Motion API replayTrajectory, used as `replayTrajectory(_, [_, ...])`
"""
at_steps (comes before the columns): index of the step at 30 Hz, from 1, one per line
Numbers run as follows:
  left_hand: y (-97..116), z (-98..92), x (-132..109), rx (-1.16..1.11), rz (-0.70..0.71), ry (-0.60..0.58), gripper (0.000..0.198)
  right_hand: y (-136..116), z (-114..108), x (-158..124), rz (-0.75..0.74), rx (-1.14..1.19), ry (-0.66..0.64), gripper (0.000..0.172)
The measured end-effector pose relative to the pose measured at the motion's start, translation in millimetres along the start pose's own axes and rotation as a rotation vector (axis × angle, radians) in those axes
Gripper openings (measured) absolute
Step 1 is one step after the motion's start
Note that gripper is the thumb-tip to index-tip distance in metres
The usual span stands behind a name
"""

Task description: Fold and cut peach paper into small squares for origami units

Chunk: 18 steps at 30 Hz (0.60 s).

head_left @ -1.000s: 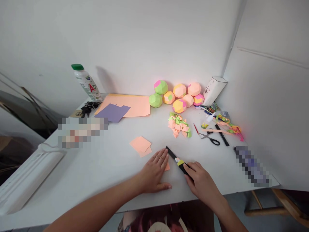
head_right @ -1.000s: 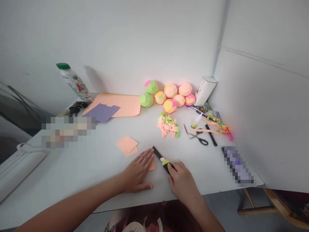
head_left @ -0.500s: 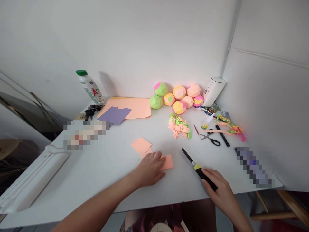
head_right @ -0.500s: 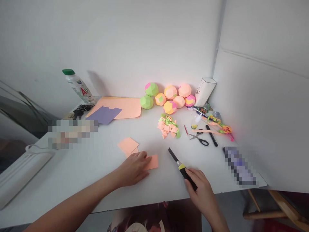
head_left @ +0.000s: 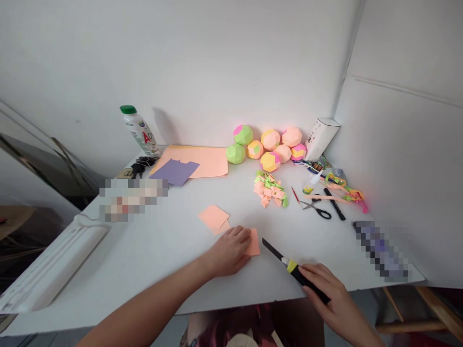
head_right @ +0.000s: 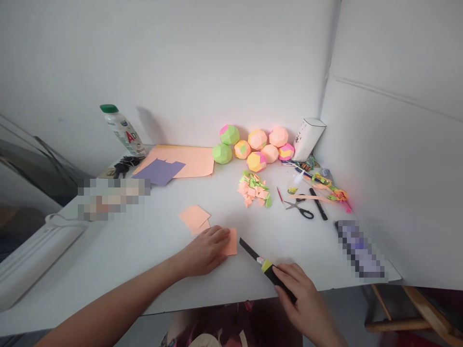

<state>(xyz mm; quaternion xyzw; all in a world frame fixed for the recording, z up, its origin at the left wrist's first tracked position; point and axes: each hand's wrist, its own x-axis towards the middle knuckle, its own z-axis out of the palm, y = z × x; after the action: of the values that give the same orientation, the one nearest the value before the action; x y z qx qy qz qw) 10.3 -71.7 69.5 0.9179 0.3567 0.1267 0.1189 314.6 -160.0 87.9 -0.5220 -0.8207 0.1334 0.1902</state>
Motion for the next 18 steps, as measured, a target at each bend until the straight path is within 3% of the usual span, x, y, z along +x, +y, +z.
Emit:
replayTrajectory(7, [-2.0, 1.3, 0.9, -0.033, 0.011, 0.042, 0.006, -7.1, -10.9, -5.6, -0.086, -0.072, -0.075, 0.033])
replayTrajectory(18, [-4.6, 4.5, 2.6, -0.018, 0.056, 0.105, 0.027, -9.4, -12.7, -6.9, -0.119, -0.130, -0.101, 0.034])
